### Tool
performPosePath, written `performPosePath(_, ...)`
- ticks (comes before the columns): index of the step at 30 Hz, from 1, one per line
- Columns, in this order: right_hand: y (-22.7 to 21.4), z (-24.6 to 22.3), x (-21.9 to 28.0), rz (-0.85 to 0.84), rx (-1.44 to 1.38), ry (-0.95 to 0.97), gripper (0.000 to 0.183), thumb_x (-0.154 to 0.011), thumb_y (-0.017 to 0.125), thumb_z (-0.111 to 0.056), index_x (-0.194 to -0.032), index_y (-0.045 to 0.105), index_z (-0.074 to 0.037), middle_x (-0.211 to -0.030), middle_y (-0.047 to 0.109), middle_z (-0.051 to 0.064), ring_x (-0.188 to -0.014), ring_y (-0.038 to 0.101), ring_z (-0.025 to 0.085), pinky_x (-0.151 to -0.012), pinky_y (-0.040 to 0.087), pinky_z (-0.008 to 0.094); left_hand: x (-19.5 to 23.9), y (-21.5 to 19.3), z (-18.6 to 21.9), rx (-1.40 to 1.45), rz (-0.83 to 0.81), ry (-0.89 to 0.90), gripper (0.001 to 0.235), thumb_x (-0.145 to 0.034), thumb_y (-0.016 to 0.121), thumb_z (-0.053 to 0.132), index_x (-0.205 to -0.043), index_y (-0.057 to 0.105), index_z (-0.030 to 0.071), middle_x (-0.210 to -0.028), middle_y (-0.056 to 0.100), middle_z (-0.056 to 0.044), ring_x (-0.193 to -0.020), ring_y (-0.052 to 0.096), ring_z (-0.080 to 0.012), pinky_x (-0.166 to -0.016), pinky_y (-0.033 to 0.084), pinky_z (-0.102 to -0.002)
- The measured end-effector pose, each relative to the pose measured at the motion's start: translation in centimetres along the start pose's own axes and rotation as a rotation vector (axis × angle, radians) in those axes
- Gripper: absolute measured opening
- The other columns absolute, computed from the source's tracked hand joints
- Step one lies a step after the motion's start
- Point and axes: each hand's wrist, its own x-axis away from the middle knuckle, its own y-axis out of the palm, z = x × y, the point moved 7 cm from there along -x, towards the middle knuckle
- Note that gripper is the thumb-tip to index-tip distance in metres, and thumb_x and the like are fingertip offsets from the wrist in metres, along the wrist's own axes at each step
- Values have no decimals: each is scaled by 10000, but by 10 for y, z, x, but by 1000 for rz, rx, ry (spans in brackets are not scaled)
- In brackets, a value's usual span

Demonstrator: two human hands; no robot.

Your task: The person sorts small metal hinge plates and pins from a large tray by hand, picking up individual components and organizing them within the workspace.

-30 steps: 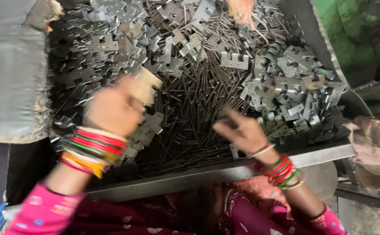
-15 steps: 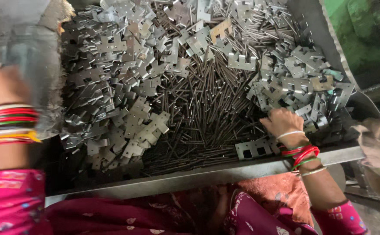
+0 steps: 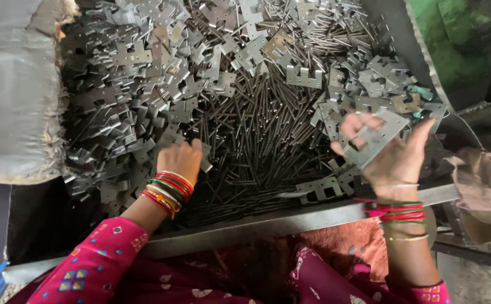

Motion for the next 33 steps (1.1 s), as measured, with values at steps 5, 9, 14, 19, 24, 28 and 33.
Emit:
performPosePath(5, -6, 49, -27, -302, 786, -139, 476, -957, 683, -482, -1108, 737, -33, -975, 716, 176, -820, 686, 359, -724, 557, 511, -5, -27, -6, 114, -30, -38, 268, -779, 764, 247, -967, 667, 83, -957, 736, -142, -862, 740, -336, -687, 597, -433)
performPosePath(9, -16, 85, -59, -362, 2026, -420, 380, -891, 742, -424, -1077, 681, -99, -1042, 675, 130, -1011, 679, 337, -847, 575, 500, 2, -61, -2, 290, -90, 33, 244, -785, 783, 329, -896, 723, 120, -897, 745, -126, -843, 721, -367, -737, 571, -474)
performPosePath(14, -12, 104, -75, -475, 2306, -378, 350, -794, 793, -361, -1038, 682, -134, -1051, 670, 104, -1084, 660, 328, -893, 535, 525, -1, -96, -3, 939, -41, 127, 325, -959, 675, 422, -1025, 705, 105, -758, 738, -130, -662, 708, -339, -601, 549, -428)
performPosePath(19, -28, 109, -89, -470, 2282, -243, 378, -792, 794, -409, -1029, 691, -133, -1068, 654, 124, -1071, 660, 338, -881, 556, 507, -2, -104, -7, 1828, -456, -48, 605, -984, 465, 576, -915, 652, 5, -736, 787, -153, -589, 761, -268, -489, 599, -375)
performPosePath(24, -28, 98, -85, -468, 2153, -611, 243, -866, 725, -345, -982, 713, -131, -985, 699, 127, -910, 704, 352, -758, 583, 488, 3, -129, -11, 1977, -315, 112, 392, -934, 633, 426, -1144, 657, 95, -938, 791, -135, -766, 771, -206, -607, 625, -333)
performPosePath(28, -26, 35, -57, -263, 1597, -758, 277, -942, 705, -349, -1071, 726, -106, -940, 703, 139, -754, 709, 319, -697, 568, 443, -10, -119, -22, 1762, -102, 91, 340, -916, 750, 238, -1191, 684, 49, -989, 772, -141, -824, 738, -178, -653, 620, -335)
performPosePath(33, -60, 7, -51, -74, 430, -313, 339, -1050, 717, -357, -1005, 671, -24, -890, 693, 85, -850, 680, 229, -840, 576, 440, -11, -109, -35, 1986, -94, -101, 304, -948, 724, 154, -1195, 621, 11, -909, 749, -134, -717, 741, -215, -543, 591, -349)
